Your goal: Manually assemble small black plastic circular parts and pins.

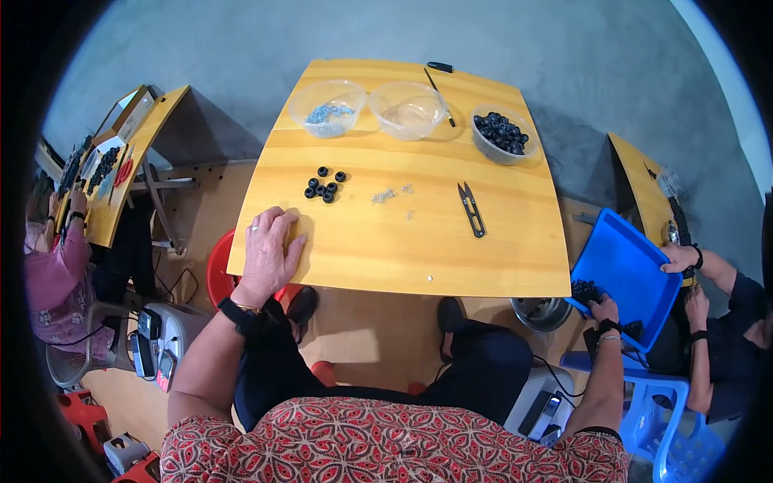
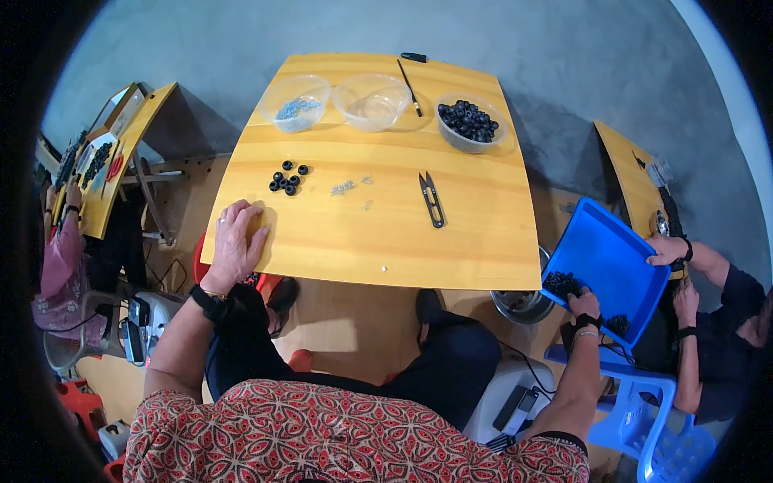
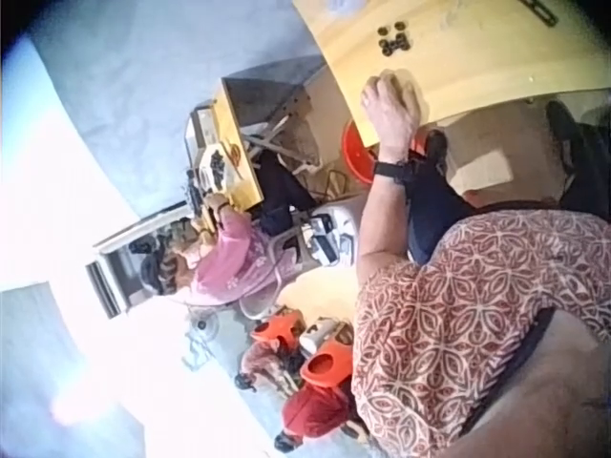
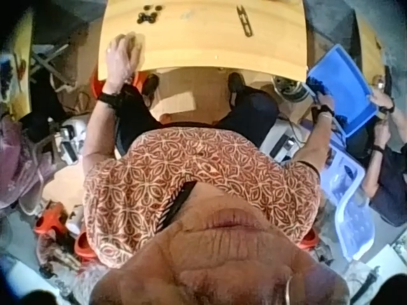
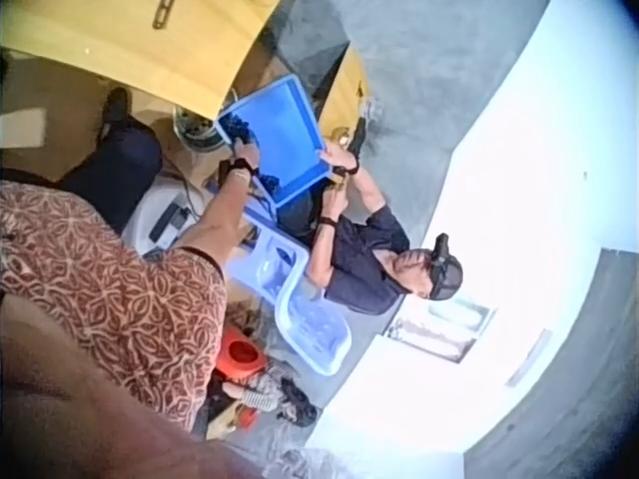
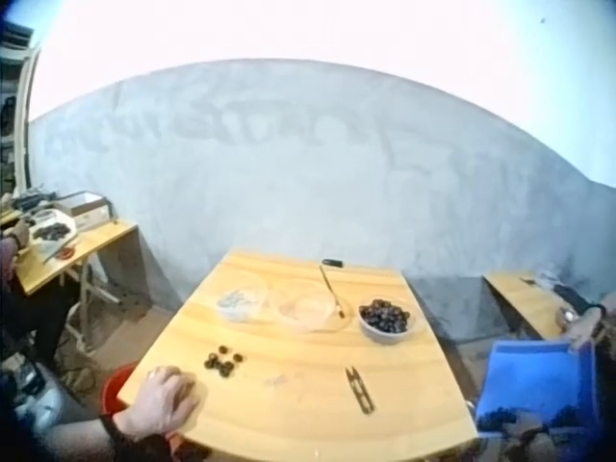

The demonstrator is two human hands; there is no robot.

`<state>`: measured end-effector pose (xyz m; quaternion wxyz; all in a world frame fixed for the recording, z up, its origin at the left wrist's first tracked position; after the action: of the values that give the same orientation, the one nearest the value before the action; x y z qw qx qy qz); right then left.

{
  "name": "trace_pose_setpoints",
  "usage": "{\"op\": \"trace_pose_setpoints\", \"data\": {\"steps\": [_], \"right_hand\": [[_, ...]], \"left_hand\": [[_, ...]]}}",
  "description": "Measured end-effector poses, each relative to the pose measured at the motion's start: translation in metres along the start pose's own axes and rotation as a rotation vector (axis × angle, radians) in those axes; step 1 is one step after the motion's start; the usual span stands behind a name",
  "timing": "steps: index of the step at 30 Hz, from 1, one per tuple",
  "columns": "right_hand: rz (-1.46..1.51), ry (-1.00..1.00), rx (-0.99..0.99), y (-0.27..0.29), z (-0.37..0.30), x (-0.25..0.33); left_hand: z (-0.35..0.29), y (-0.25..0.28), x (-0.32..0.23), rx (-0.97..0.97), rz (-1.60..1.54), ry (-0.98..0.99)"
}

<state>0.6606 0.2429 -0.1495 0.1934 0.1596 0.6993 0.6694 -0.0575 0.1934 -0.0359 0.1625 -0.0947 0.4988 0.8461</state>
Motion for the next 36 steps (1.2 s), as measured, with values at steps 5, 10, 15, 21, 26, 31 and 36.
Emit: {"op": "trace_pose_setpoints", "data": {"steps": [5,10,15,21,26,31,36], "right_hand": [[0.005,0.056,0.044,-0.003,-0.005,-0.006],[-0.016,0.077,0.039,0.007,-0.016,0.000],[0.025,0.202,-0.023,0.015,-0.015,-0.002],[-0.042,0.188,-0.104,0.015,-0.003,-0.016],[0.163,0.126,-0.370,0.002,0.036,-0.063],[0.730,-0.139,-0.394,0.000,0.062,-0.120],[1.532,-0.383,-0.027,0.051,0.037,-0.058]], "left_hand": [[-0.002,0.000,0.003,0.003,-0.003,0.007],[0.000,-0.001,0.005,0.003,0.007,0.013],[0.001,-0.003,0.004,0.022,0.011,0.020],[0.000,-0.005,0.004,0.025,-0.007,0.026],[0.000,-0.003,0.003,0.018,0.019,0.023],[0.001,-0.005,0.005,-0.004,-0.015,0.014],[-0.002,-0.002,0.007,-0.028,-0.001,0.003]]}}
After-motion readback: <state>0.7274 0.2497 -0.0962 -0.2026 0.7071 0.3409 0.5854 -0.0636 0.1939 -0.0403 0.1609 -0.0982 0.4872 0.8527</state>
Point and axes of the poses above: each hand's wrist, its own z-axis towards the middle knuckle, its own y-axis out of the back of the hand, x = y × z, the point moved 6 cm from there along z, towards the middle knuckle, and after that the axes turned 3 degrees about -x, right-handed, at the moved point
